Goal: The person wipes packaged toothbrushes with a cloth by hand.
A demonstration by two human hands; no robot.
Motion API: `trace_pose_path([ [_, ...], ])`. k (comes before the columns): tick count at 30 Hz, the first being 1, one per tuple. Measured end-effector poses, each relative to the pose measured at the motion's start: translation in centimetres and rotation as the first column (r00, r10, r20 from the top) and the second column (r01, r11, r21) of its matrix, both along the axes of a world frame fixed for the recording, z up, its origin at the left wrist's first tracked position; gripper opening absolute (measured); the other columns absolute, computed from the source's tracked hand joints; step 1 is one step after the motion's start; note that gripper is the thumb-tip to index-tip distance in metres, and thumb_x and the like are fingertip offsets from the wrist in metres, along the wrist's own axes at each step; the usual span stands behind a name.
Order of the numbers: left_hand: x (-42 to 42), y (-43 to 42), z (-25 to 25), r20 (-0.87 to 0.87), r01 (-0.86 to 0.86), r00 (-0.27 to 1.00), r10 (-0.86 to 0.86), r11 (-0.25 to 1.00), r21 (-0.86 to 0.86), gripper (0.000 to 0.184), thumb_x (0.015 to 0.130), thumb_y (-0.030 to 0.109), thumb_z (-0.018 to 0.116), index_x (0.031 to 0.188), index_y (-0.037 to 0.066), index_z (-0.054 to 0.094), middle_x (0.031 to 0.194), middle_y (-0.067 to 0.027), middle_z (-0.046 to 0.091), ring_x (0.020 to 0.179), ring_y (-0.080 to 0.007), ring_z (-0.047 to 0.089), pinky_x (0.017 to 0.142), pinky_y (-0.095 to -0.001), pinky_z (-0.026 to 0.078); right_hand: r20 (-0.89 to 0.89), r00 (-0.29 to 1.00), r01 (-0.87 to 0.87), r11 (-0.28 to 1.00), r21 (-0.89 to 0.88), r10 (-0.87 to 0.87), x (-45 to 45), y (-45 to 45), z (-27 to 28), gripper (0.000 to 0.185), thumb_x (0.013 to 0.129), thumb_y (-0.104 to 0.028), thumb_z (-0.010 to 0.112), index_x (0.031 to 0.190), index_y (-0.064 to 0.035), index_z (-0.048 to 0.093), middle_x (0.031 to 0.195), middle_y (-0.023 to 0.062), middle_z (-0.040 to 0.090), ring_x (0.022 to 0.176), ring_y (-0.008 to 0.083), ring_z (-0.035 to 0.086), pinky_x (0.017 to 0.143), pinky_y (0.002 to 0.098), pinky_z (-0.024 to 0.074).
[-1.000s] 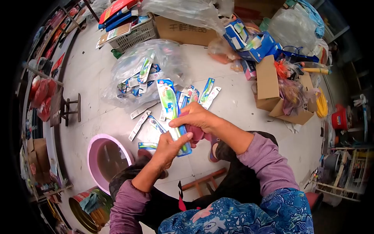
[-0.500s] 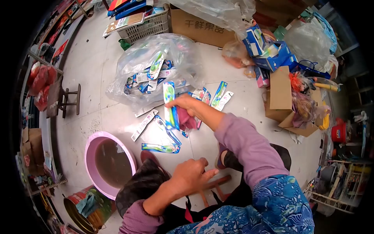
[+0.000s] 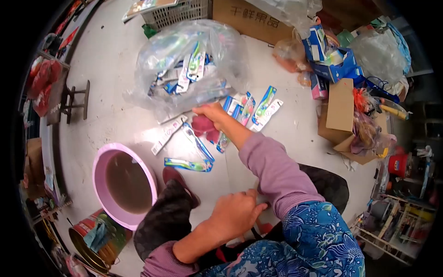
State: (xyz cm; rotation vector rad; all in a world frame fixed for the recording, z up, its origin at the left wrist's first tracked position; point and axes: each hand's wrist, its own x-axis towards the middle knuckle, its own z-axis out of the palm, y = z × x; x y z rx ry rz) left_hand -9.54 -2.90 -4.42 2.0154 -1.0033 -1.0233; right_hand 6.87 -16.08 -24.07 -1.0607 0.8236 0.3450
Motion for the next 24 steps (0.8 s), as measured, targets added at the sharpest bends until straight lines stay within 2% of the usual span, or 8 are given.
trace_pose_path([
  [2,-0.3,-0.2,0.2,-0.047,0.036,0.998,-0.034,0.999,0.041,0.036,0.091,0.034,0.054,0.091,-0.002,0.056,0.07,-0.0202,0.063,0.068,-0.0377,0.064,0.058,-0.0477,0.049,-0.103,0.994,0.024,0.998,0.053,-0.019,-5.7,-1.3,-2.6,0.021,0.07,-0.005,0.079,0.079,0.0027,0.061,0.079,0.0137,0.065,0.066,0.0227,0.066,0.058,0.0369,0.0551],
  [5,-0.8,-0.3,0.5,-0.073,0.109,0.992,-0.105,0.992,0.057,0.031,0.092,0.03,0.051,0.097,0.0,0.056,0.084,-0.0185,0.065,0.077,-0.0364,0.064,0.065,-0.0463,0.049,-0.204,0.979,-0.039,0.987,-0.159,0.006,-12.9,-3.0,-5.6,0.02,0.065,-0.001,0.078,0.077,0.0033,0.061,0.077,0.0141,0.064,0.064,0.0228,0.064,0.054,0.0355,0.0528],
  [9,-1.3,-0.5,0.1,-0.079,0.124,0.99,-0.118,0.989,0.076,0.029,0.092,0.029,0.052,0.099,0.001,0.056,0.086,-0.0184,0.065,0.078,-0.0365,0.064,0.066,-0.0471,0.048,-0.274,0.959,-0.025,0.942,-0.335,-0.072,-16.6,-4.9,-8.5,0.021,0.062,0.002,0.075,0.078,0.0052,0.062,0.076,0.014,0.064,0.063,0.0218,0.063,0.053,0.0344,0.051],
  [14,-1.2,-0.5,0.0,-0.02,0.136,0.991,-0.134,0.986,0.093,0.027,0.09,0.028,0.055,0.097,0.001,0.056,0.083,-0.0176,0.065,0.076,-0.0356,0.065,0.063,-0.0453,0.049,-0.257,0.951,0.032,0.884,-0.467,-0.171,-14.7,-5.6,-9.6,0.025,0.061,0.002,0.076,0.084,0.0045,0.065,0.076,0.0143,0.065,0.063,0.0229,0.063,0.054,0.0342,0.052],
  [16,-1.3,-0.3,-0.3,-0.001,0.129,0.992,-0.13,0.989,0.076,0.027,0.089,0.027,0.057,0.096,0.001,0.056,0.082,-0.017,0.065,0.074,-0.0345,0.065,0.061,-0.0441,0.049,-0.217,0.95,0.097,0.875,-0.475,-0.223,-13.8,-5.7,-9.9,0.031,0.065,-0.001,0.076,0.092,0.0045,0.061,0.084,0.0158,0.065,0.07,0.027,0.064,0.057,0.0367,0.0528],
  [20,-1.8,0.0,-0.5,0.076,0.113,0.99,-0.118,0.992,0.056,0.027,0.086,0.027,0.061,0.091,0.0,0.057,0.078,-0.0152,0.065,0.07,-0.031,0.066,0.056,-0.0406,0.05,-0.308,0.918,0.015,0.797,-0.604,-0.251,-12.4,-6.0,-14.4,0.046,0.067,-0.009,0.081,0.101,0.0078,0.055,0.092,0.0176,0.063,0.077,0.0266,0.065,0.06,0.0375,0.0541],
  [21,-1.8,0.0,-0.4,0.073,0.116,0.99,-0.12,0.991,0.059,0.027,0.086,0.027,0.061,0.091,0.0,0.057,0.078,-0.0152,0.065,0.07,-0.031,0.066,0.056,-0.0406,0.05,-0.315,0.922,-0.014,0.796,-0.605,-0.224,-12.0,-5.8,-14.4,0.055,0.066,-0.014,0.084,0.105,0.0096,0.053,0.097,0.0202,0.063,0.078,0.027,0.065,0.062,0.0369,0.0546],
  [24,-1.9,-0.1,-0.3,0.072,0.111,0.991,-0.117,0.991,0.08,0.03,0.084,0.028,0.063,0.089,-0.001,0.057,0.078,-0.015,0.065,0.069,-0.0294,0.067,0.056,-0.0391,0.051,-0.363,0.907,-0.066,0.78,-0.622,-0.213,-10.9,-4.8,-14.2,0.057,0.063,-0.017,0.085,0.104,0.0095,0.055,0.097,0.0207,0.064,0.079,0.0268,0.066,0.062,0.0357,0.0544],
])
